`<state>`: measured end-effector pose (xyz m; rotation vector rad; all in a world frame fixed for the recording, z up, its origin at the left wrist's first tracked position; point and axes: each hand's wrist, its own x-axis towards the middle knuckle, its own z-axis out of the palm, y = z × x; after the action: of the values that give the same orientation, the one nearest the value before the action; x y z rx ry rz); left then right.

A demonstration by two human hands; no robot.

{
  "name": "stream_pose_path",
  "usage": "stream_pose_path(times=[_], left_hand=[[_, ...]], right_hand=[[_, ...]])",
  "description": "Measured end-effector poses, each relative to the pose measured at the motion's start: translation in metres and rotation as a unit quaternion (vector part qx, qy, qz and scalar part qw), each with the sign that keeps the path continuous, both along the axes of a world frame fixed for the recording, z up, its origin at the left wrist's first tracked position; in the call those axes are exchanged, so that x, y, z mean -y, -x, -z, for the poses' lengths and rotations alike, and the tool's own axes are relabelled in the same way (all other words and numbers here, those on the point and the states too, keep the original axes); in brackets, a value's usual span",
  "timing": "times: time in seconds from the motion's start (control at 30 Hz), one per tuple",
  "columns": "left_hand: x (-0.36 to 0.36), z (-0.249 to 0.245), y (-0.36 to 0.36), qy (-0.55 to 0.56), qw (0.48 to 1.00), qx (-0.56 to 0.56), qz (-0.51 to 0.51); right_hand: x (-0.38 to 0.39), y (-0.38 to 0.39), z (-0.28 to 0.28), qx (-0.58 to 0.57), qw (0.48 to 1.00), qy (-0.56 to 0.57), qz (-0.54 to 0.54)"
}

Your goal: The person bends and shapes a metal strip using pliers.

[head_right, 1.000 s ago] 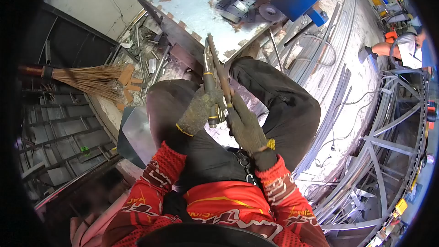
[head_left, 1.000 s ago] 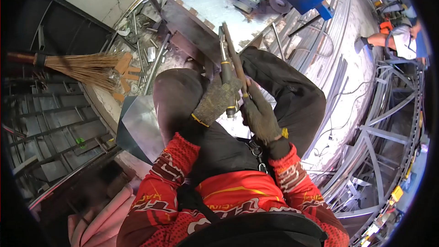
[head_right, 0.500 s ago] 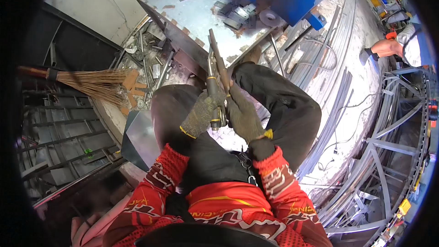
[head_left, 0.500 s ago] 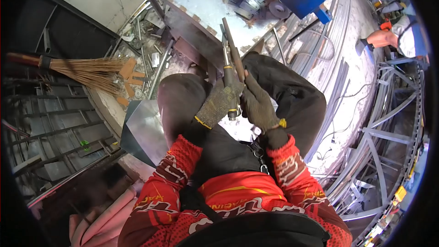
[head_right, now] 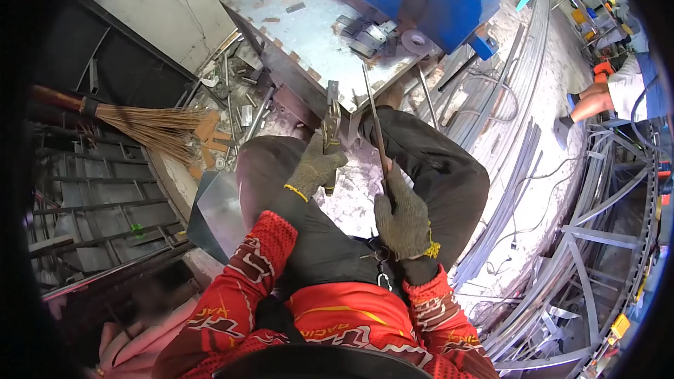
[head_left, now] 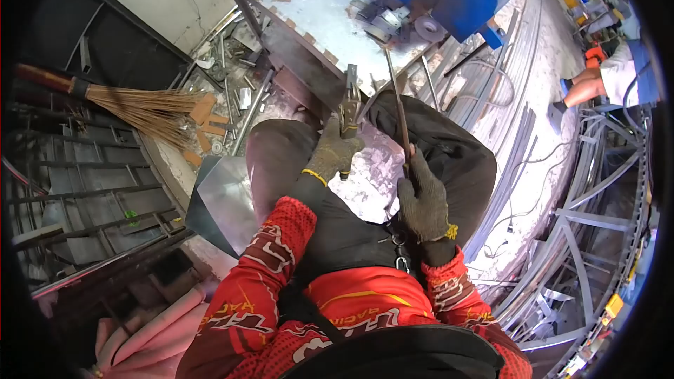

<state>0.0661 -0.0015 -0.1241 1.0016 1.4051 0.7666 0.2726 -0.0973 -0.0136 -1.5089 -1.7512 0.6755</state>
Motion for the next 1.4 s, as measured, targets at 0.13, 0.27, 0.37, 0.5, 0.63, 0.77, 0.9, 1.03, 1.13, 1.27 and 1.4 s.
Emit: stream_pose_path(times=[0.13,0.27,0.37,0.5,0.63,0.77,0.9,1.03,1.13,1.27,1.4], left_hand=[[-0.004,0.009,0.004,-0.119,0.988,-0.097,0.026],[-0.030,0.045,0.032,-0.250,0.940,-0.197,0.125],[-0.026,-0.005,0.034,-0.232,0.944,-0.183,0.147],[-0.030,0.003,0.029,-0.211,0.936,-0.253,0.127],[-0.020,-0.007,0.023,-0.191,0.947,-0.249,0.065],[-0.026,-0.006,0.027,-0.260,0.899,-0.334,0.114],[-0.018,0.015,0.031,-0.187,0.908,-0.360,0.106],[-0.024,0.020,0.026,-0.140,0.924,-0.345,0.084],[-0.019,-0.026,0.021,-0.169,0.915,-0.337,0.146],[-0.019,-0.021,0.022,-0.156,0.933,-0.311,0.091],[-0.006,-0.016,0.019,-0.229,0.902,-0.356,0.089]], right_hand=[[-0.023,0.003,0.018,-0.004,0.999,0.015,-0.033],[-0.030,0.007,0.033,0.033,0.996,0.015,-0.087],[-0.020,0.017,0.027,0.034,0.996,0.047,-0.067],[0.003,0.026,0.026,0.041,0.998,0.015,-0.054],[-0.059,0.046,0.019,0.119,0.992,-0.007,-0.039],[-0.095,0.055,0.039,0.078,0.985,-0.148,-0.047],[-0.009,0.032,0.037,0.061,0.997,-0.005,-0.045],[-0.032,0.048,0.039,0.089,0.996,-0.001,-0.020],[-0.085,0.061,0.047,0.079,0.993,-0.085,-0.015],[-0.038,0.043,0.045,0.077,0.997,-0.011,-0.026],[-0.011,0.041,0.040,0.077,0.997,0.007,-0.021]])
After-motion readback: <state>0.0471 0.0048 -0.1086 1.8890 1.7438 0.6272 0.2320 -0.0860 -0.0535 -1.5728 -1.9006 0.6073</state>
